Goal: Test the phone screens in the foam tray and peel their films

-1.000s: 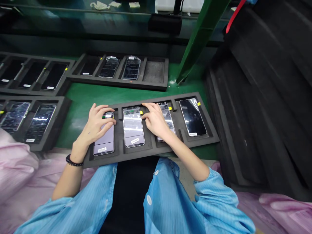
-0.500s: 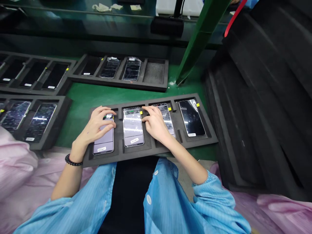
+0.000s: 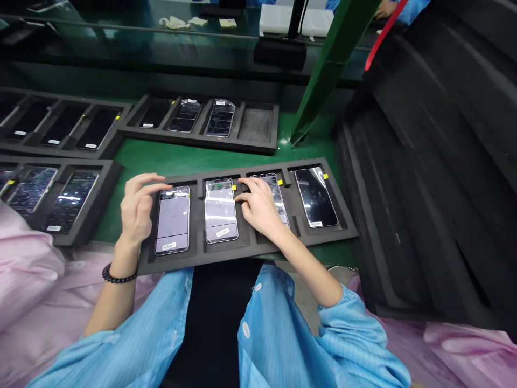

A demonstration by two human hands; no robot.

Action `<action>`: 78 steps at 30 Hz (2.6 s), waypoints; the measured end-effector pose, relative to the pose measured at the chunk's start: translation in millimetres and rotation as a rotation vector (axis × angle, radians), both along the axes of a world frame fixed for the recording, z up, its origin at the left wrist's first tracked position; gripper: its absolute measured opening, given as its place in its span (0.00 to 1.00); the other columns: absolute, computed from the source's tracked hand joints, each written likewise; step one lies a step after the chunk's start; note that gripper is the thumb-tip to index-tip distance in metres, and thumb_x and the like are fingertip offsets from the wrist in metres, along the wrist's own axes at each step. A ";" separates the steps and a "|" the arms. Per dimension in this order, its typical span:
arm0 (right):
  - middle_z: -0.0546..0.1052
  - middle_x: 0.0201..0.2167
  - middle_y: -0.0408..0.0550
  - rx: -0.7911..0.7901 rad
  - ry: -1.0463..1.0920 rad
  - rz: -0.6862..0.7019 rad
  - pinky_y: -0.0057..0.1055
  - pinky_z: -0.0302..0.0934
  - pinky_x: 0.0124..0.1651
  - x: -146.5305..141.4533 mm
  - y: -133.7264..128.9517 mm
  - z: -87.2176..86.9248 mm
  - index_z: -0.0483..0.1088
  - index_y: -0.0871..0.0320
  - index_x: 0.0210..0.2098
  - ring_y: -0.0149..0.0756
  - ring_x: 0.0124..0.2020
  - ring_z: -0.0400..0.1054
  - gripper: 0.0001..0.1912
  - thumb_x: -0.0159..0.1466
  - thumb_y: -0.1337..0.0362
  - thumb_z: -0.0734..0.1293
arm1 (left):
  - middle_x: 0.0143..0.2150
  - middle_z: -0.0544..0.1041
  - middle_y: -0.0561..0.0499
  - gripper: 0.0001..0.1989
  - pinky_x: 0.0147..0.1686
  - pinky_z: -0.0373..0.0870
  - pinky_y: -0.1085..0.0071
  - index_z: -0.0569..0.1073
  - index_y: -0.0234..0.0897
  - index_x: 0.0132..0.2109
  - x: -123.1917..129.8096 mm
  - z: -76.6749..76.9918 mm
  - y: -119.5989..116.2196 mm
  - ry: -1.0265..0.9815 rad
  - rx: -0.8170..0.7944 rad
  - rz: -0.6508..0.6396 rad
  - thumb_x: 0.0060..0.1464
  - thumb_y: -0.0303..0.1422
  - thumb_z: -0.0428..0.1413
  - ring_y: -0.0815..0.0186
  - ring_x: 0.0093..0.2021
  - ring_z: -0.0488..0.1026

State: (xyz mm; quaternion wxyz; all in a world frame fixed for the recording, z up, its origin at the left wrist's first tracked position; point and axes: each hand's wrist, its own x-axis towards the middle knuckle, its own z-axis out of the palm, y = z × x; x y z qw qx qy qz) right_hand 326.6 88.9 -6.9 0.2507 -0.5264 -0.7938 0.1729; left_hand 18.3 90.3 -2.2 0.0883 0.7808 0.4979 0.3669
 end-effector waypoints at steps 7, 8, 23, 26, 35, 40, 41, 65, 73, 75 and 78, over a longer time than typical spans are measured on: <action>0.72 0.61 0.52 0.185 0.032 -0.012 0.56 0.58 0.66 -11.5 -18.8 10.1 0.78 0.54 0.47 0.47 0.63 0.62 0.16 0.68 0.70 0.60 | 0.62 0.69 0.45 0.22 0.72 0.47 0.46 0.75 0.43 0.55 -1.0 -3.9 -62.3 0.070 -0.087 0.238 0.69 0.39 0.39 0.52 0.69 0.59; 0.72 0.61 0.53 0.198 0.000 0.017 0.57 0.57 0.68 -15.2 -22.8 9.9 0.77 0.54 0.48 0.47 0.63 0.62 0.15 0.70 0.68 0.60 | 0.63 0.68 0.45 0.22 0.73 0.43 0.44 0.76 0.43 0.54 0.2 -8.0 -67.9 0.104 -0.117 0.249 0.69 0.39 0.39 0.52 0.70 0.57; 0.64 0.67 0.58 0.133 -0.193 0.054 0.61 0.43 0.72 -19.2 -19.6 19.3 0.62 0.58 0.65 0.48 0.66 0.57 0.24 0.75 0.54 0.52 | 0.71 0.60 0.44 0.24 0.73 0.33 0.39 0.71 0.44 0.61 5.9 -9.4 -62.4 0.183 -0.249 0.286 0.70 0.41 0.37 0.52 0.76 0.46; 0.66 0.66 0.57 0.149 -0.201 0.023 0.59 0.44 0.72 -21.2 -5.0 23.6 0.64 0.58 0.63 0.48 0.66 0.58 0.24 0.75 0.55 0.53 | 0.72 0.58 0.43 0.26 0.73 0.32 0.39 0.70 0.43 0.62 8.4 -5.6 -43.6 0.165 -0.261 0.255 0.70 0.43 0.36 0.53 0.76 0.43; 0.67 0.65 0.56 0.129 -0.249 0.020 0.60 0.47 0.71 -23.7 1.6 6.5 0.74 0.56 0.54 0.49 0.65 0.60 0.20 0.74 0.58 0.54 | 0.73 0.56 0.43 0.25 0.71 0.30 0.33 0.74 0.45 0.60 11.1 -13.7 -28.6 0.234 -0.242 0.162 0.70 0.41 0.36 0.48 0.76 0.42; 0.65 0.67 0.56 0.120 -0.300 0.012 0.60 0.46 0.71 -22.6 2.3 6.7 0.75 0.56 0.54 0.50 0.65 0.60 0.20 0.74 0.58 0.56 | 0.73 0.57 0.44 0.25 0.72 0.32 0.34 0.74 0.45 0.60 10.3 -12.7 -30.4 0.227 -0.235 0.165 0.70 0.42 0.36 0.48 0.76 0.43; 0.65 0.67 0.56 0.115 -0.310 0.014 0.61 0.46 0.71 -22.7 2.5 6.8 0.74 0.56 0.55 0.50 0.65 0.60 0.20 0.74 0.58 0.56 | 0.73 0.57 0.44 0.25 0.72 0.32 0.34 0.74 0.46 0.60 10.3 -12.7 -30.2 0.229 -0.237 0.165 0.70 0.42 0.36 0.49 0.76 0.43; 0.72 0.61 0.54 0.227 -0.077 0.005 0.55 0.51 0.70 -10.4 -39.9 16.0 0.75 0.55 0.50 0.45 0.60 0.67 0.15 0.73 0.64 0.58 | 0.71 0.60 0.46 0.23 0.74 0.36 0.41 0.70 0.46 0.62 6.2 -20.4 -104.8 0.138 -0.218 0.305 0.69 0.39 0.38 0.51 0.75 0.47; 0.67 0.65 0.58 0.160 -0.213 -0.124 0.61 0.50 0.69 -15.6 -35.1 -1.8 0.76 0.57 0.48 0.51 0.63 0.62 0.15 0.72 0.62 0.59 | 0.76 0.48 0.44 0.25 0.71 0.33 0.31 0.59 0.48 0.69 11.9 -14.3 -87.3 0.294 -0.402 0.236 0.68 0.43 0.42 0.45 0.77 0.38; 0.67 0.65 0.58 0.130 -0.232 -0.117 0.62 0.50 0.69 -16.4 -34.0 -1.2 0.76 0.58 0.47 0.51 0.64 0.62 0.15 0.72 0.62 0.59 | 0.76 0.47 0.41 0.27 0.69 0.34 0.28 0.55 0.46 0.71 16.6 -13.6 -74.9 0.313 -0.396 0.194 0.68 0.44 0.42 0.44 0.77 0.37; 0.68 0.64 0.57 0.152 -0.219 -0.125 0.62 0.50 0.69 -16.4 -37.1 4.0 0.76 0.57 0.48 0.50 0.63 0.62 0.15 0.72 0.62 0.59 | 0.76 0.47 0.42 0.27 0.70 0.33 0.30 0.55 0.46 0.71 20.5 -11.1 -62.8 0.313 -0.353 0.145 0.69 0.43 0.41 0.46 0.77 0.37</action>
